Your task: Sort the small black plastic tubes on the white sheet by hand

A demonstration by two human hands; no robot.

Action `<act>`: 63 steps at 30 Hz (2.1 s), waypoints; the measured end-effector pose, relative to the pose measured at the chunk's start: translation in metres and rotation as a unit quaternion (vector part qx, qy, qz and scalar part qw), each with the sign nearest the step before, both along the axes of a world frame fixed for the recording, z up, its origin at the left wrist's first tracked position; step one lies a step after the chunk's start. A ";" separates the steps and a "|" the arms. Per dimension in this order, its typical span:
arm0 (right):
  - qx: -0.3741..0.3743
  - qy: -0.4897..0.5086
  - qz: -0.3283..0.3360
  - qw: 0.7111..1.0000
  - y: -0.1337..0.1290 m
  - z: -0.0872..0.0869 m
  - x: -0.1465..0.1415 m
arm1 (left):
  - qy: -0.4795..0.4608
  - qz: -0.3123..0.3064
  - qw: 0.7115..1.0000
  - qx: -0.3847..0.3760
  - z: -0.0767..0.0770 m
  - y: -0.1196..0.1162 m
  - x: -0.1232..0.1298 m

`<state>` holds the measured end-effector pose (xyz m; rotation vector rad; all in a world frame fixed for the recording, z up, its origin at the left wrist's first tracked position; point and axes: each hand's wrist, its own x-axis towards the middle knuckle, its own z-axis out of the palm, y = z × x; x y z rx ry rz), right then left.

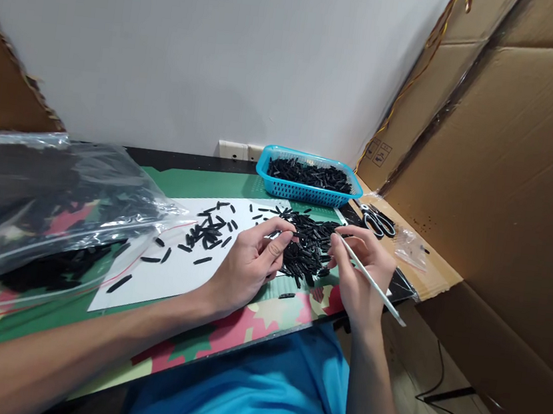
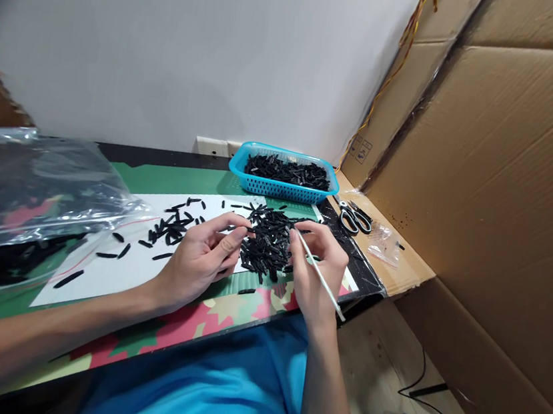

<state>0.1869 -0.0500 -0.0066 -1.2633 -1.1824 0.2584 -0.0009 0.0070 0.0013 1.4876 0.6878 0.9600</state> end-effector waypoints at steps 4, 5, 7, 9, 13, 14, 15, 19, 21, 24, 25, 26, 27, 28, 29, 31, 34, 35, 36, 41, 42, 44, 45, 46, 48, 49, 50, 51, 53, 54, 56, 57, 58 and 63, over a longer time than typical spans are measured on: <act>-0.049 -0.139 -0.095 0.984 0.012 -0.014 0.013 | 0.002 0.004 1.000 0.007 0.002 -0.001 0.000; -0.058 -0.175 -0.093 0.979 0.015 -0.017 0.015 | 0.004 0.005 1.000 0.009 0.003 -0.001 0.000; -0.073 -0.225 -0.066 0.969 0.018 -0.019 0.017 | 0.009 0.011 1.000 0.015 0.004 -0.001 0.001; -0.093 -0.261 -0.055 0.959 0.019 -0.020 0.015 | 0.013 0.016 1.000 0.020 0.004 -0.001 0.001; -0.122 -0.290 -0.083 0.946 0.020 -0.020 0.013 | 0.020 0.021 0.999 0.031 0.002 0.000 0.001; -0.121 -0.283 -0.083 0.948 0.019 -0.019 0.013 | 0.020 0.023 0.999 0.033 0.002 0.000 0.000; -0.114 -0.266 -0.078 0.954 0.019 -0.018 0.013 | 0.020 0.023 0.999 0.033 0.001 0.000 0.000; -0.054 -0.132 0.035 0.989 0.011 -0.006 0.008 | 0.023 0.014 0.999 0.029 0.001 0.001 -0.001; -0.021 -0.073 0.105 0.992 0.007 0.000 0.001 | 0.024 0.008 0.999 0.034 0.001 0.001 -0.001; 0.029 -0.019 0.141 0.989 0.003 0.003 -0.009 | 0.026 0.000 0.999 0.037 0.001 0.001 -0.001; 0.041 -0.009 0.138 0.990 0.003 0.003 -0.012 | 0.027 -0.001 0.999 0.038 0.001 0.001 -0.001; 0.049 -0.005 0.131 0.990 0.003 0.001 -0.015 | 0.030 -0.002 0.999 0.038 0.001 0.000 -0.001; 0.052 -0.006 0.125 0.991 0.003 0.000 -0.017 | 0.031 -0.002 0.999 0.039 0.001 0.000 -0.001; 0.053 -0.010 0.120 0.991 0.004 -0.001 -0.019 | 0.032 -0.003 0.999 0.038 0.000 0.000 -0.001; 0.055 -0.017 0.118 0.991 0.004 -0.002 -0.020 | 0.031 -0.006 0.999 0.036 0.000 0.000 -0.002; 0.066 -0.045 0.105 0.991 0.004 0.001 -0.021 | 0.027 -0.018 0.999 0.026 0.000 0.001 -0.002; 0.133 -0.089 0.052 0.986 0.013 0.017 -0.021 | 0.011 -0.034 0.999 0.001 0.000 0.002 -0.002; 0.167 -0.093 0.027 0.981 0.019 0.026 -0.020 | 0.002 -0.034 0.999 -0.011 0.000 0.003 -0.002; 0.203 -0.088 0.002 0.975 0.028 0.035 -0.018 | -0.009 -0.033 0.999 -0.024 0.000 0.003 -0.001; 0.176 -0.155 -0.035 0.971 0.085 0.069 -0.008 | -0.050 -0.023 0.996 -0.064 -0.002 0.006 -0.001; 0.127 -0.211 -0.013 0.969 0.092 0.069 -0.006 | -0.055 -0.021 0.996 -0.064 -0.002 0.006 -0.001; 0.063 -0.262 0.025 0.963 0.093 0.062 -0.005 | -0.063 -0.018 0.996 -0.065 -0.003 0.007 0.000; 0.050 -0.256 0.039 0.965 0.087 0.055 -0.007 | -0.066 -0.016 0.995 -0.067 -0.003 0.007 0.000; 0.045 -0.235 0.045 0.970 0.078 0.047 -0.009 | -0.068 -0.015 0.995 -0.070 -0.002 0.007 0.001; 0.036 -0.190 0.056 0.980 0.053 0.031 -0.016 | -0.074 -0.012 0.994 -0.075 -0.001 0.007 0.001; 0.027 -0.168 0.072 0.983 0.039 0.023 -0.020 | -0.077 -0.010 0.994 -0.078 -0.001 0.008 0.001; 0.017 -0.150 0.091 0.984 0.027 0.016 -0.024 | -0.077 -0.011 0.993 -0.084 0.000 0.008 0.001; 0.008 -0.136 0.108 0.985 0.017 0.011 -0.028 | -0.075 -0.015 0.993 -0.091 0.001 0.009 0.001; 0.002 -0.118 0.133 0.984 0.004 0.004 -0.034 | -0.067 -0.029 0.991 -0.110 0.003 0.011 0.000; 0.003 -0.116 0.142 0.983 0.001 0.001 -0.037 | -0.064 -0.033 0.990 -0.120 0.003 0.012 -0.001; 0.003 -0.128 0.161 0.979 0.000 -0.001 -0.039 | -0.067 -0.031 0.988 -0.138 0.004 0.015 -0.003; 0.000 -0.136 0.170 0.976 0.000 -0.002 -0.041 | -0.070 -0.028 0.986 -0.146 0.004 0.016 -0.003; -0.005 -0.144 0.179 0.973 0.001 -0.003 -0.042 | -0.074 -0.024 0.985 -0.151 0.004 0.016 -0.004; -0.027 -0.152 0.185 0.971 0.000 -0.004 -0.050 | -0.086 0.028 0.991 -0.101 0.000 0.014 -0.002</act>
